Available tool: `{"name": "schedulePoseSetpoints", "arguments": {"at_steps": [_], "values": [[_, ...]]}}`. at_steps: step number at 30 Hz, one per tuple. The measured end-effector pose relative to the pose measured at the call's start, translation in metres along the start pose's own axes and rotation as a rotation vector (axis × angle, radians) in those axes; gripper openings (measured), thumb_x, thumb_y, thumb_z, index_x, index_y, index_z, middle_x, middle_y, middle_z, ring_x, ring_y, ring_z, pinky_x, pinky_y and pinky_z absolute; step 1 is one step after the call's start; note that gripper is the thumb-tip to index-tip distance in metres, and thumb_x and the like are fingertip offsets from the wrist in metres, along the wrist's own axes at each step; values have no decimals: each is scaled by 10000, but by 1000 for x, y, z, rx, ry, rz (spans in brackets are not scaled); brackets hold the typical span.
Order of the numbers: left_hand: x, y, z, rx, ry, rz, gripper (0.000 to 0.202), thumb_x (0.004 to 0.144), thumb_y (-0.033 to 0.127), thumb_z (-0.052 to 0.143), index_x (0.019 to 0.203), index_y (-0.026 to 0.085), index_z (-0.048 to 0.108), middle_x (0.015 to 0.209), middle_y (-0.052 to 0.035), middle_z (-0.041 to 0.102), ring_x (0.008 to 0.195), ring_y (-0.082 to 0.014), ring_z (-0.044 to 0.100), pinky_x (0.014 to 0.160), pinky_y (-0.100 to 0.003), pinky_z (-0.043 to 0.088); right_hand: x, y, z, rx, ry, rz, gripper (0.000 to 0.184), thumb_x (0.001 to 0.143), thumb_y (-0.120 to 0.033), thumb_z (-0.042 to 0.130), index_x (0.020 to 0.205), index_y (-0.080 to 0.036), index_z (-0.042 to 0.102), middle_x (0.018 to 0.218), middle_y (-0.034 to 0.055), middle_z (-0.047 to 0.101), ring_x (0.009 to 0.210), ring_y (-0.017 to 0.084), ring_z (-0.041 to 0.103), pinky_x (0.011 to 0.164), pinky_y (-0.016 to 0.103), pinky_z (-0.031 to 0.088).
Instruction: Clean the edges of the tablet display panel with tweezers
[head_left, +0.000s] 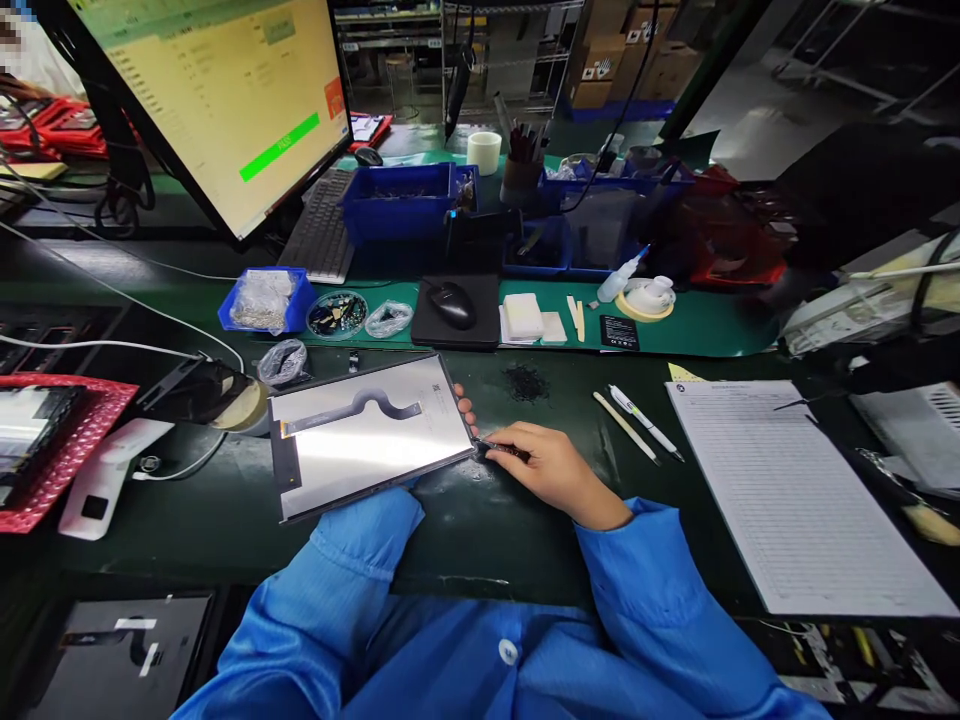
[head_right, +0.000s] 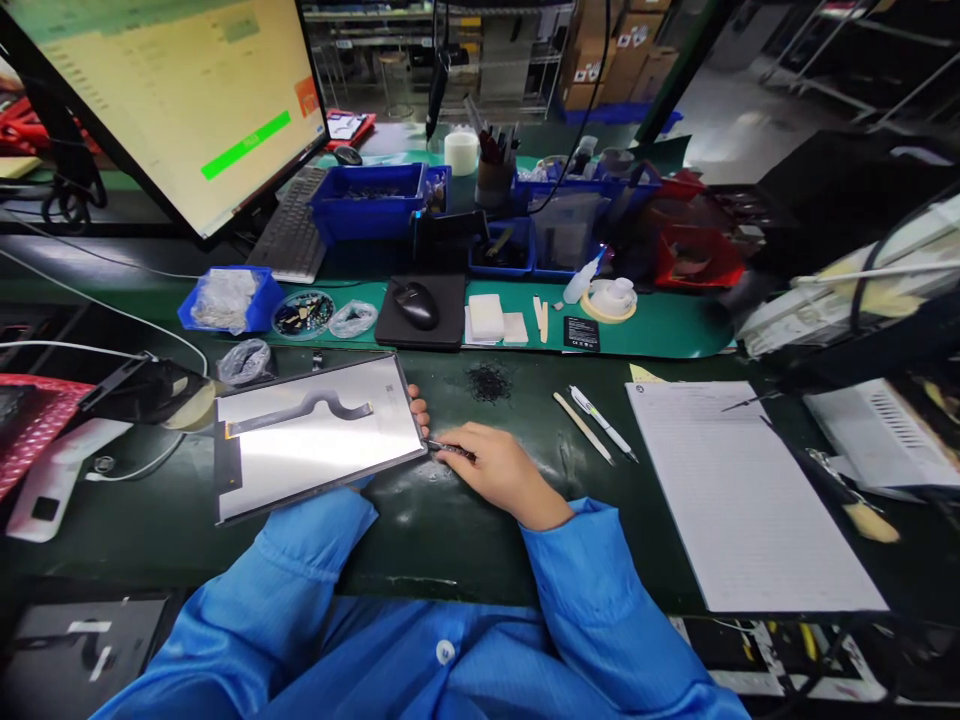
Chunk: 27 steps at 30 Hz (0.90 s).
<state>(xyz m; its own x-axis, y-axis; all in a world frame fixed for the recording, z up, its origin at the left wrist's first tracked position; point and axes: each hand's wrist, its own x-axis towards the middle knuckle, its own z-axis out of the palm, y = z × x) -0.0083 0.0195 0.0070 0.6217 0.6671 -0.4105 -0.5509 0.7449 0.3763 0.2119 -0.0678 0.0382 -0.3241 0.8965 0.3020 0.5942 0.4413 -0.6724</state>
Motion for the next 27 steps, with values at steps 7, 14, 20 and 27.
{"name": "schedulePoseSetpoints", "arguments": {"at_steps": [7, 14, 20, 27], "values": [[-13, 5, 7, -27, -69, -3, 294, 958, 396, 454, 1010, 155, 615, 853, -82, 663, 757, -224, 670, 766, -385, 550, 1, -3, -6, -30, -55, -54, 255, 1059, -266, 602, 1121, -245, 849, 978, 65, 848, 862, 209, 798, 793, 309, 639], [-16, 7, 24, 4, 40, 22, 356, 1053, 364, 273, 1016, 164, 565, 809, -64, 624, 752, -208, 646, 793, -392, 527, -1, -8, -9, 2, -64, -33, 230, 1028, -254, 634, 1090, -253, 855, 928, 53, 852, 821, 202, 801, 776, 294, 648], [-9, 7, 9, 10, -12, 16, 420, 1080, 361, 237, 1041, 155, 601, 860, -77, 630, 793, -198, 601, 890, -424, 503, -3, -1, -4, 5, -29, 76, 211, 989, -276, 692, 1132, -241, 843, 987, 59, 871, 793, 207, 812, 771, 293, 657], [-2, 3, -15, 29, -92, 10, 471, 1071, 463, 296, 1163, 149, 635, 941, -97, 640, 866, -228, 606, 967, -478, 485, 1, 0, -5, -89, -89, 54, 271, 1067, -274, 578, 1164, -246, 830, 993, 57, 850, 896, 213, 797, 823, 309, 628]]}}
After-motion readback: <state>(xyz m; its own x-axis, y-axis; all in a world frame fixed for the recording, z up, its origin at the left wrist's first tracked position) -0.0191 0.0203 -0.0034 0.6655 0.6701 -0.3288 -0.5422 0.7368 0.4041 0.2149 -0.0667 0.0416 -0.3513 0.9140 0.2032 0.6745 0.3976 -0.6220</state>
